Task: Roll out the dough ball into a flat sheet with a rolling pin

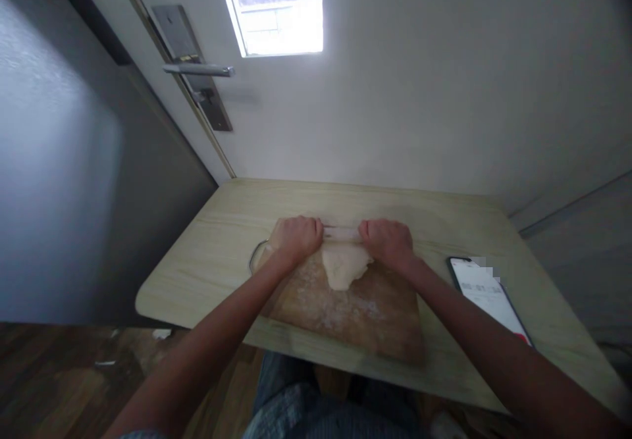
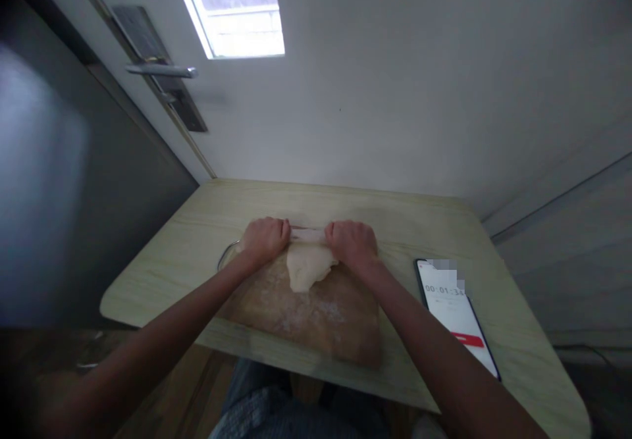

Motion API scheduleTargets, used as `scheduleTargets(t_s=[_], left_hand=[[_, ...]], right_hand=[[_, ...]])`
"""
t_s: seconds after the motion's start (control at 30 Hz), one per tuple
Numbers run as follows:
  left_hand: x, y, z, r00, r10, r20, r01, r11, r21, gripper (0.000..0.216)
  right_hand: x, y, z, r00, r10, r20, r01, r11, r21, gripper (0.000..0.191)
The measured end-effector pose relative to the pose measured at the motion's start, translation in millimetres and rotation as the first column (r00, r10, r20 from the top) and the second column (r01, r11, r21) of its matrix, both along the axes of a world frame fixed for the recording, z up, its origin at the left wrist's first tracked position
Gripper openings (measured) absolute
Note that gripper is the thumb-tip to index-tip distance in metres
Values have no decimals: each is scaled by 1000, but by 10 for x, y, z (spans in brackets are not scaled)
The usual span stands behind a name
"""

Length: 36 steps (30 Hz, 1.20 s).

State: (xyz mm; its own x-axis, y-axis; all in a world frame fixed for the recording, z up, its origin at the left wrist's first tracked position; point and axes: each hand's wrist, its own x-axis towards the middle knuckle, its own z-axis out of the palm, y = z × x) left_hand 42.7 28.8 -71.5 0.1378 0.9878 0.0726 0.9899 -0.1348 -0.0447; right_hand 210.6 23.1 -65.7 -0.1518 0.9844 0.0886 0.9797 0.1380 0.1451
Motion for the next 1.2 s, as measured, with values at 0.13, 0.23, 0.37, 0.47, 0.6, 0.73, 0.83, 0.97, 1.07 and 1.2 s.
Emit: scheduleTargets(t_s=[0.13,0.23,0.37,0.47,0.6,0.73,0.83,0.97,1.07,1.2], left_hand=[[17,-146,7,1000,1,16,-2,998,60,52],[15,-234,10,998,-27,55,21,994,104,49],[30,-359,-1,996,-9,87,-5,987,158,45],[43,-431,-28,994,25,105,-45,980,196,45],[25,-463,-51,995,4,97,-26,973,231,44],[-5,-422,-41,994,-22,104,1,980,198,44],[-12,-347,-39,993,-22,113,4,988,157,45],[-4,-214,-54,996,29,87,-39,992,117,49],[6,-120,-50,996,67,55,-71,994,79,53],[11,-11,-24,998,67,9,-68,997,44,56]], right_hand=[[-7,-140,-15,999,35,-28,-33,998,62,44],[-25,-232,-34,998,40,-50,-32,988,151,40],[-35,-340,-93,993,57,-107,-24,958,286,34],[-15,-397,-134,992,59,-108,-24,955,295,32],[26,-410,-152,992,84,-93,-54,956,289,31],[45,-352,-136,992,93,-87,-67,961,268,30],[44,-282,-115,994,74,-81,-54,971,231,33],[45,-166,-83,998,20,-64,-12,992,124,42],[47,-71,-61,998,12,-55,-9,998,63,49],[45,55,-29,1000,11,-11,-11,1000,5,52]])
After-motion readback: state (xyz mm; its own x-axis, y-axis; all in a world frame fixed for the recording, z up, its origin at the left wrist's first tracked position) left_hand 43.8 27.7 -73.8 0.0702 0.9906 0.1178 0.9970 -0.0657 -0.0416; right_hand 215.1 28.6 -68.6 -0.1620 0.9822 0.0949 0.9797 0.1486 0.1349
